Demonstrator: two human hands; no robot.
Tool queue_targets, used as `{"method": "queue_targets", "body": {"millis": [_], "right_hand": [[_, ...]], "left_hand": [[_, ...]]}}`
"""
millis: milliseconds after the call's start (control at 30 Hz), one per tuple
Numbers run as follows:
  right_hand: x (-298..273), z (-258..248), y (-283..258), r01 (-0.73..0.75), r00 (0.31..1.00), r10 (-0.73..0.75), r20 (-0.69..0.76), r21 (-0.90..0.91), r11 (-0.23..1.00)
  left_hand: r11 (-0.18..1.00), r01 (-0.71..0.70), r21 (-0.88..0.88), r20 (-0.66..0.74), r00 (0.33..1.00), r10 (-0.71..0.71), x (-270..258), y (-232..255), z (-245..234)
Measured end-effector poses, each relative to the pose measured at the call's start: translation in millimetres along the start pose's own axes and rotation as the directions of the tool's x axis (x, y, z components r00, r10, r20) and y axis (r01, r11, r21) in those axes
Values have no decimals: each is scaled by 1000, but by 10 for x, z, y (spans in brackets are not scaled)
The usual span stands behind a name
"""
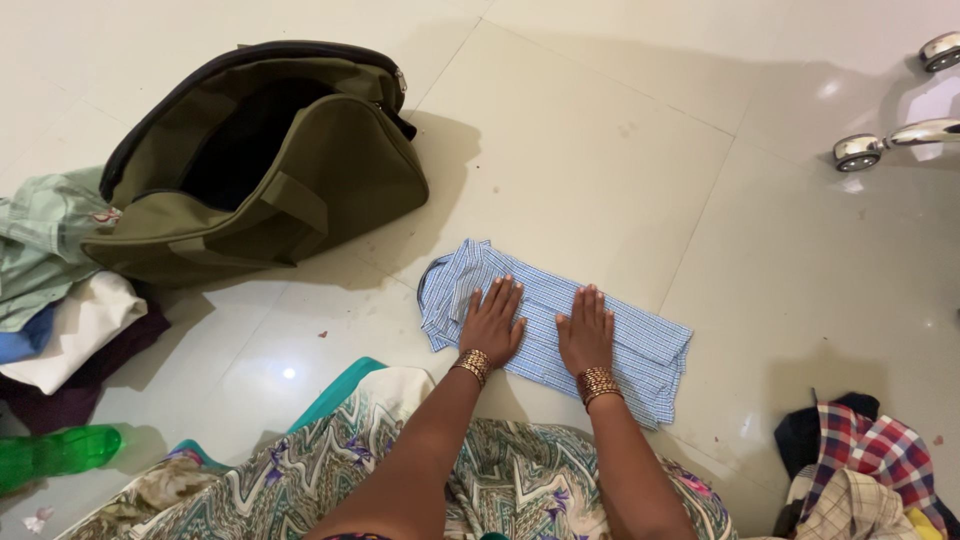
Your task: The person folds a blue and white checkered shirt on the floor. They smooth the fabric, fold the sleeves and sides, and then fold the shirt in half before placing it into a green duffel bag.
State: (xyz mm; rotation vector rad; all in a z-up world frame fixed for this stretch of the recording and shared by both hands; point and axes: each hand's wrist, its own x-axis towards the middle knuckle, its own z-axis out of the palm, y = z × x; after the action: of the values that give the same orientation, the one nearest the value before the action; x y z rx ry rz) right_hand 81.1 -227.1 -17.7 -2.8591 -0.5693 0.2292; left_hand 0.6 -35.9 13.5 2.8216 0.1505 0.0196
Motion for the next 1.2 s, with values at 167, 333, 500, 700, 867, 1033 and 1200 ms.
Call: {"method": "queue_targets", "body": {"millis": [167,333,500,700,867,1033,1200], "right_hand": [[29,12,37,-21,999,20,31,33,999],[-2,-126,9,-1,1000,1,6,141,990],[-67,-280,56,112,989,-86,-118,237,965],[-107,-266,138,212,969,-153,-193,334,919],[-268,-352,-143,154,983,-182,6,503,850],[-446,-479,-461,227,941,-323,102,518,825],[-494,-530,-753,421,888,-459,-34,463,780]], "left_hand": [[1000,5,-9,-5,1000,-5,-3,1,-12],[999,-2,-35,-20,1000,1,-15,-15,29],[947,-37,-318,-231,972,-40,70,-174,-98],[925,311,-217,-242,901,-360,-118,-592,-617],[860,492,-134,-11,867,-498,-94,-619,-562],[877,459,-141,-113,873,-475,-61,-656,-428],[789,469,-397,-41,849,-526,4,-735,-491]]}}
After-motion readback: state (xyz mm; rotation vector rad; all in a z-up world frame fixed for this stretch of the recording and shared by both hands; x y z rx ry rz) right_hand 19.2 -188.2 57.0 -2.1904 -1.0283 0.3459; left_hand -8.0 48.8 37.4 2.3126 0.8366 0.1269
